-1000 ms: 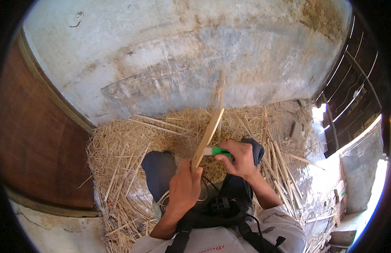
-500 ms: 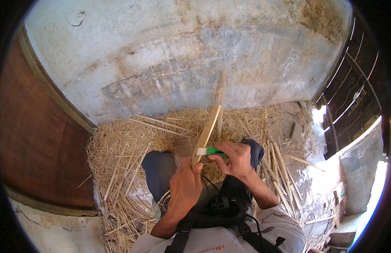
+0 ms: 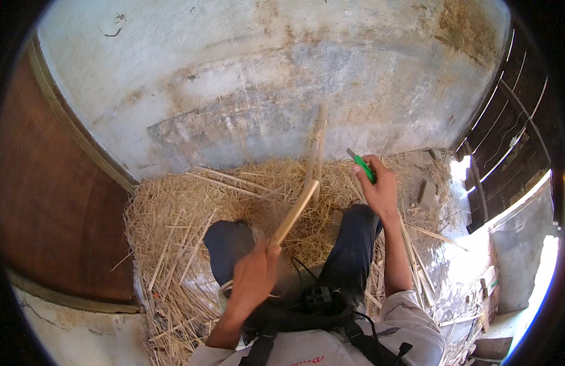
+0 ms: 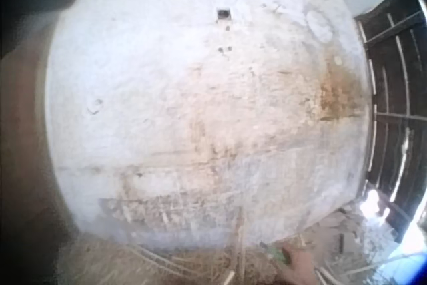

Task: The person carves a piece of bamboo with a utility knife, peeling away thin layers to shape the wood while sitting on a straw-covered floor.

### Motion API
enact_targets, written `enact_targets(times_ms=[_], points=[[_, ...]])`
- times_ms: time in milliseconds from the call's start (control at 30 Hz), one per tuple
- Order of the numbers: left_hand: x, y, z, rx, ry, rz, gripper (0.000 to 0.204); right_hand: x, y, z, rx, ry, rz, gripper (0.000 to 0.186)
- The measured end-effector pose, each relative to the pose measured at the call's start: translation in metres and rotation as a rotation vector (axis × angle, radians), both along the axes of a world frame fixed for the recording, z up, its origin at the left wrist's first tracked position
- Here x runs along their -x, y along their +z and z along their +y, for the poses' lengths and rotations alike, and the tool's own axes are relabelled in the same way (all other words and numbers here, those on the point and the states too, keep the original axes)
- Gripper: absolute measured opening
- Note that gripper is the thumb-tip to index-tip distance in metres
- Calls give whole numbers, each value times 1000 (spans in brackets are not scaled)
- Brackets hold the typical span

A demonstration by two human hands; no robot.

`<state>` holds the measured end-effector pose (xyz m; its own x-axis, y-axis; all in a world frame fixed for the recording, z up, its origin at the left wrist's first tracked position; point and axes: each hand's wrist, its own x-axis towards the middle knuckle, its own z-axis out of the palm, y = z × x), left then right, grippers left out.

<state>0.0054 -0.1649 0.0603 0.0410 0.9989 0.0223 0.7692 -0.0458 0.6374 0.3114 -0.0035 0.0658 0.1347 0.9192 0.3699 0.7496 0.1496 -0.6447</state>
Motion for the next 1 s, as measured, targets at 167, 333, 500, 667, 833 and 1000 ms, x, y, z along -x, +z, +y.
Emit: enact_targets(times_ms=[167, 333, 500, 667, 833, 1000], points=[[31, 16, 48, -112, -89, 288, 31, 33, 34, -10, -222, 493, 15, 48], [42, 35, 99, -299, -281, 592, 34, 62, 38, 9, -58, 739, -242, 52], [42, 64, 136, -275, -341, 676, 29, 60, 8, 54, 66, 884, -146, 43], [17, 99, 139, -973, -193, 155, 23, 49, -22, 66, 149, 723, 1, 32], [15, 69, 132, -740, -41, -421, 26, 61, -34, 82, 238, 575, 355, 31], [9, -20, 224, -216, -73, -601, 35, 74, -20, 79, 437, 554, 611, 40]])
